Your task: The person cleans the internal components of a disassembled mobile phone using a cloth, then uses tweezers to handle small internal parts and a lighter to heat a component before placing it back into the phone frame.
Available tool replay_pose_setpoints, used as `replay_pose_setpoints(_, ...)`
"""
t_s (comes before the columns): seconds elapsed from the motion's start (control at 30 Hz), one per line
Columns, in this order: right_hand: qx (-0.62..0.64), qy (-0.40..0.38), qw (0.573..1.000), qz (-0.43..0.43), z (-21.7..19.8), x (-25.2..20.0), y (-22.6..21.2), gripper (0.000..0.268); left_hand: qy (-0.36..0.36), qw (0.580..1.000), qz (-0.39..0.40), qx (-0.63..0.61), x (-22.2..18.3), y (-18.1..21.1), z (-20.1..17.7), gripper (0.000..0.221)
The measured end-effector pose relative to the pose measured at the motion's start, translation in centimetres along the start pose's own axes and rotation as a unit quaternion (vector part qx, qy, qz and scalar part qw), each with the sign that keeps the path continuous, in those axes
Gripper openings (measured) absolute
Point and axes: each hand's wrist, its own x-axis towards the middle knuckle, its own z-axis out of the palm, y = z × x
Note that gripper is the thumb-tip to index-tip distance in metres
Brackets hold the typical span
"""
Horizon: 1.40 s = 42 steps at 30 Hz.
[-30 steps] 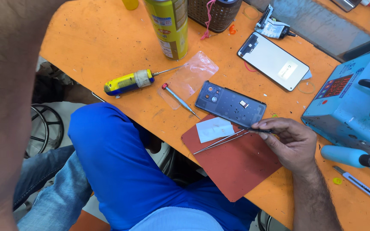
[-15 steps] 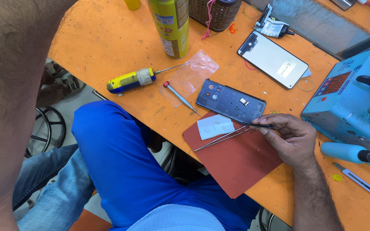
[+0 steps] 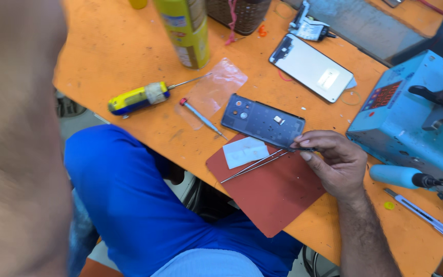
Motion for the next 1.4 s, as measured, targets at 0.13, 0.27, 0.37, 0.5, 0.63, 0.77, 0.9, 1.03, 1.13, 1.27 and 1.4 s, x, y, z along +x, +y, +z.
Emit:
replay_pose_setpoints(0.13,-0.010,0.013,1.000,-0.009,0.5,0.2,-0.5,0.019,0.026,0.993,-0.026,-0.112,-1.0,-0.1,-0.6,0.025)
replay_pose_setpoints(0.27,-0.072,0.059,0.996,-0.010,1.0,-0.5,-0.8,0.016,0.073,0.992,0.058,-0.082,-6.4,0.6,0.0,0.027)
replay_pose_setpoints(0.37,-0.166,0.090,0.981,-0.033,1.5,-0.3,-0.8,0.018,0.110,0.986,0.117,-0.033,-11.1,0.9,3.4,0.020)
replay_pose_setpoints(0.5,-0.209,0.129,0.968,-0.056,2.7,-0.7,-0.9,0.015,-0.031,0.994,0.027,-0.098,-16.5,0.5,11.1,0.030)
replay_pose_setpoints(0.63,-0.228,0.154,0.960,-0.048,3.3,-1.1,-1.3,0.015,-0.210,0.937,0.260,0.101,-18.4,0.8,14.0,0.053)
replay_pose_setpoints(0.77,-0.263,0.149,0.952,-0.052,3.4,-1.5,-1.5,0.015,-0.241,0.915,0.301,0.115,-18.9,0.9,15.2,0.057)
replay_pose_setpoints(0.9,-0.292,0.156,0.942,-0.050,3.3,-1.8,-1.3,0.015,-0.200,0.929,0.276,0.142,-17.5,0.3,15.0,0.054)
replay_pose_setpoints(1.03,-0.259,0.151,0.953,-0.048,3.1,-1.9,-0.9,0.018,-0.192,0.914,0.336,0.124,-17.8,0.5,14.9,0.055)
replay_pose_setpoints(1.13,-0.300,0.164,0.939,-0.048,3.4,-2.0,-0.9,0.009,-0.226,0.915,0.293,0.163,-17.6,0.2,15.5,0.056)
replay_pose_setpoints(1.27,-0.283,0.171,0.943,-0.044,3.4,-1.9,-0.8,0.012,-0.204,0.924,0.291,0.144,-17.1,0.2,14.7,0.055)
replay_pose_setpoints(1.4,-0.271,0.151,0.949,-0.057,3.3,-2.0,-0.9,0.009,-0.256,0.929,0.251,0.096,-18.0,0.3,15.3,0.058)
